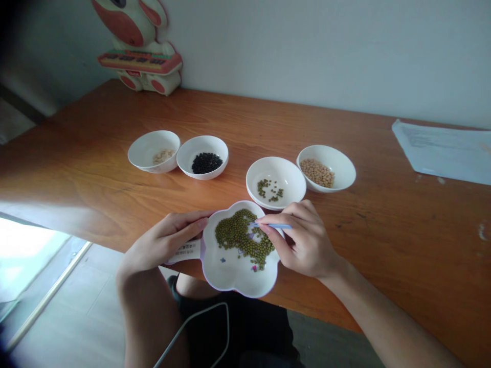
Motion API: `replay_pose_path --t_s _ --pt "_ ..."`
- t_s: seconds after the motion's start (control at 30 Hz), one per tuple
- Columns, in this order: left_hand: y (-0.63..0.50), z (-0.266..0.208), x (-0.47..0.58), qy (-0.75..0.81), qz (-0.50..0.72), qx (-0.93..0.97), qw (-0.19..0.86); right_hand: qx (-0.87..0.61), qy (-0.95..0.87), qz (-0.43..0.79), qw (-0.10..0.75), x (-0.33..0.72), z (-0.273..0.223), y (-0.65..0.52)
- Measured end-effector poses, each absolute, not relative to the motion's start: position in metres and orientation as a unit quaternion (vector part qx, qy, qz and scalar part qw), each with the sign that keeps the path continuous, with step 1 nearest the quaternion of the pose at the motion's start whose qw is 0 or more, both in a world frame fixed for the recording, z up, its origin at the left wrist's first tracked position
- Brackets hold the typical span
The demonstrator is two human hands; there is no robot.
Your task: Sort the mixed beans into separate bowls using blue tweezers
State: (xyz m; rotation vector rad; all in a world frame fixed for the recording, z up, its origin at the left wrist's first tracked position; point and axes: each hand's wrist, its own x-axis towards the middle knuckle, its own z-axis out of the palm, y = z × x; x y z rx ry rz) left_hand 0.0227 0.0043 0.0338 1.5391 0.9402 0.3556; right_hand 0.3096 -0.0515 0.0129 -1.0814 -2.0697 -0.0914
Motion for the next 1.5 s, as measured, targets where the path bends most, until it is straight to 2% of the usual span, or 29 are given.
replay_pose_path --t_s 0.17,0.37,0.47,0.57,0.8,1.5 --pt "0.004 0.034 0.023 0.406 0.153 0.665 0.608 -0.426 -0.797 -0.048 0.425 0.311 0.018 -0.055" --pt "0.004 0.032 0.022 0.411 0.153 0.669 0.599 -0.500 -0.710 -0.134 0.477 0.328 0.016 -0.059" --pt "0.004 0.033 0.022 0.410 0.153 0.668 0.602 -0.522 -0.697 -0.144 0.470 0.333 0.016 -0.057" --pt "0.004 0.034 0.023 0.409 0.155 0.668 0.602 -0.476 -0.732 -0.128 0.470 0.330 0.020 -0.055" --pt "0.004 0.034 0.022 0.409 0.151 0.664 0.608 -0.409 -0.815 -0.052 0.408 0.316 0.019 -0.052" --pt "0.004 0.033 0.023 0.408 0.150 0.655 0.618 -0.419 -0.816 -0.066 0.392 0.313 0.018 -0.051"
